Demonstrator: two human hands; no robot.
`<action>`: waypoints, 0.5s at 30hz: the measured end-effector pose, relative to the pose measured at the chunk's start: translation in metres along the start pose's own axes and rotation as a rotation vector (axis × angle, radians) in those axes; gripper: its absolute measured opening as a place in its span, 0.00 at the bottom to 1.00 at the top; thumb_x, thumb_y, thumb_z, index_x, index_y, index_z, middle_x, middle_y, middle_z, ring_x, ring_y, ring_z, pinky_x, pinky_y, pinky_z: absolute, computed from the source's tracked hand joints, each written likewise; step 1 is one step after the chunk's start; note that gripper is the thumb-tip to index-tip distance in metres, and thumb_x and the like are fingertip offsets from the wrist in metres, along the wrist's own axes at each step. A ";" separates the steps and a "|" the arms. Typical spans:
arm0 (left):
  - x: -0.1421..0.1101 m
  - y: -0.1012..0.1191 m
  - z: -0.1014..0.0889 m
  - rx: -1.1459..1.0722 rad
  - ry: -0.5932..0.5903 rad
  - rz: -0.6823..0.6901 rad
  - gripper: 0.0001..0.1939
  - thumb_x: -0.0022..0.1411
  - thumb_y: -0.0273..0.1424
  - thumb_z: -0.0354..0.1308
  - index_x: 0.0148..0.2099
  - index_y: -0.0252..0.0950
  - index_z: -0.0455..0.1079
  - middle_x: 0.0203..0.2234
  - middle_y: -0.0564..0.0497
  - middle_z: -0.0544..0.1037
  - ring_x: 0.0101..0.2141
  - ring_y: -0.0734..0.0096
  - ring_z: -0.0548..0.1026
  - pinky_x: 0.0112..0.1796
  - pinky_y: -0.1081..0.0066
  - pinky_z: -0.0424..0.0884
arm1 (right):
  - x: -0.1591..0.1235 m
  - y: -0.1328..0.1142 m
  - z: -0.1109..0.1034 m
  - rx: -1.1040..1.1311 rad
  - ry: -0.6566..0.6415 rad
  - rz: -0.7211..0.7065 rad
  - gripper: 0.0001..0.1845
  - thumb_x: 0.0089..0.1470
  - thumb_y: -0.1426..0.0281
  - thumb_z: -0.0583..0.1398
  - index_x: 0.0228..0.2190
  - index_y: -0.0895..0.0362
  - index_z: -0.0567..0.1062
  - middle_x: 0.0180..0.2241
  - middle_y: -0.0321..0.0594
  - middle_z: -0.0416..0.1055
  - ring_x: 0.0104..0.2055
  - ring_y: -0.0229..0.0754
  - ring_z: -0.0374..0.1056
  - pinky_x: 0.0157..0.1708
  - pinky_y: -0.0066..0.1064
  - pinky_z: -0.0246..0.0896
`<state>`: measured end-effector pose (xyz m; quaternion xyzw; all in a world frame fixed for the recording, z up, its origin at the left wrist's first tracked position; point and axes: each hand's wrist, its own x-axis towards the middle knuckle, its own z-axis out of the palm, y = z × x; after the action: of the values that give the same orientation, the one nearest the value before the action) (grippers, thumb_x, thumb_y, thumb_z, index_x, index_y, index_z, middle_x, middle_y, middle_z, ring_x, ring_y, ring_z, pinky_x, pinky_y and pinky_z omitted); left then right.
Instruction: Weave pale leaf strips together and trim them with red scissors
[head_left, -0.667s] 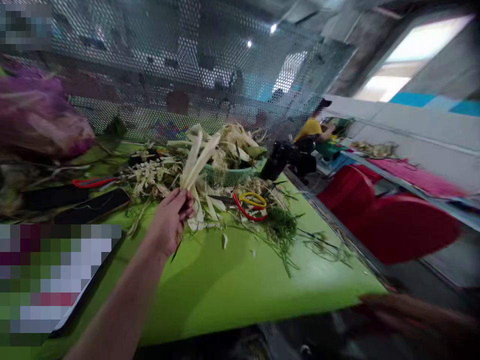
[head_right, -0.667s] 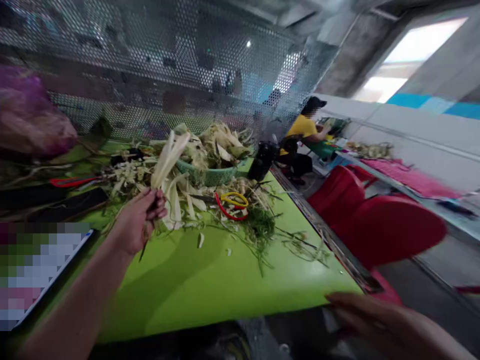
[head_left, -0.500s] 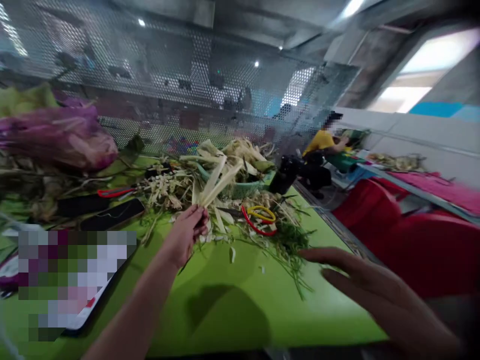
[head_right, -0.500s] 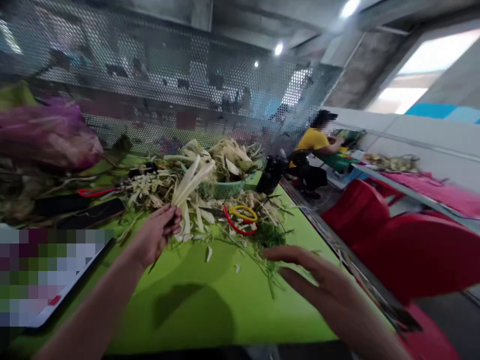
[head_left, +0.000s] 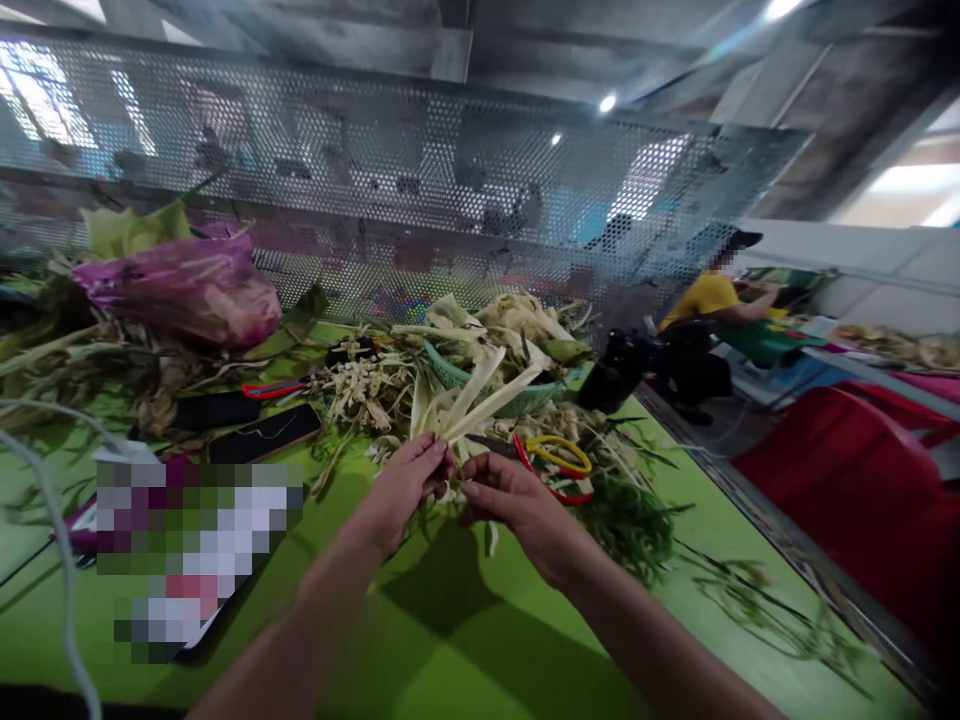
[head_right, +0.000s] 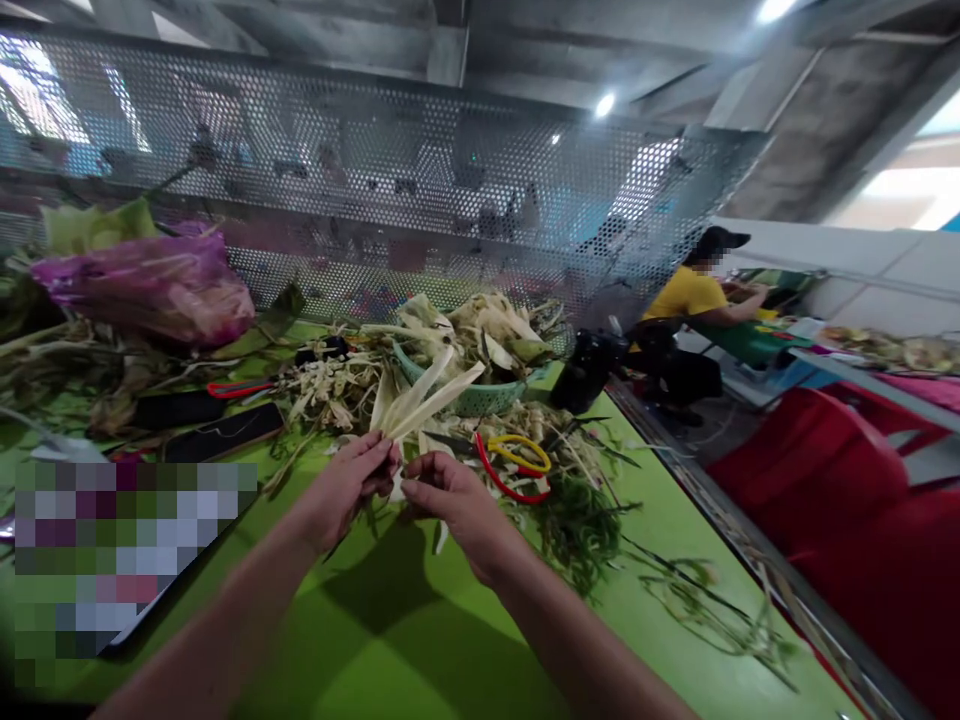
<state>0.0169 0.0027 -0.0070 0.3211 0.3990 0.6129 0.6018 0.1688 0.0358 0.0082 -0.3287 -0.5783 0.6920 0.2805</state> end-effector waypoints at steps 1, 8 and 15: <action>0.001 -0.001 -0.001 -0.002 -0.005 -0.001 0.12 0.54 0.38 0.61 0.31 0.33 0.66 0.24 0.55 0.67 0.22 0.82 0.62 0.24 0.80 0.59 | -0.002 -0.001 -0.002 -0.003 0.001 0.011 0.15 0.46 0.61 0.65 0.32 0.57 0.69 0.27 0.32 0.65 0.21 0.30 0.58 0.22 0.25 0.55; 0.005 -0.004 -0.008 -0.036 0.033 0.015 0.12 0.53 0.38 0.62 0.31 0.33 0.67 0.24 0.55 0.66 0.20 0.85 0.59 0.21 0.81 0.56 | -0.005 -0.009 -0.018 -0.259 0.119 -0.091 0.14 0.48 0.59 0.64 0.27 0.58 0.72 0.22 0.30 0.60 0.21 0.30 0.48 0.20 0.25 0.41; 0.004 0.002 -0.006 -0.077 0.027 0.053 0.13 0.54 0.37 0.61 0.31 0.32 0.66 0.22 0.56 0.65 0.17 0.88 0.54 0.21 0.81 0.55 | -0.003 -0.012 -0.031 -0.573 0.144 -0.148 0.12 0.51 0.60 0.61 0.32 0.57 0.75 0.23 0.33 0.63 0.25 0.34 0.54 0.25 0.27 0.46</action>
<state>0.0104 0.0061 -0.0087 0.2996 0.3745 0.6477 0.5920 0.1947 0.0545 0.0163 -0.3997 -0.7509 0.4533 0.2662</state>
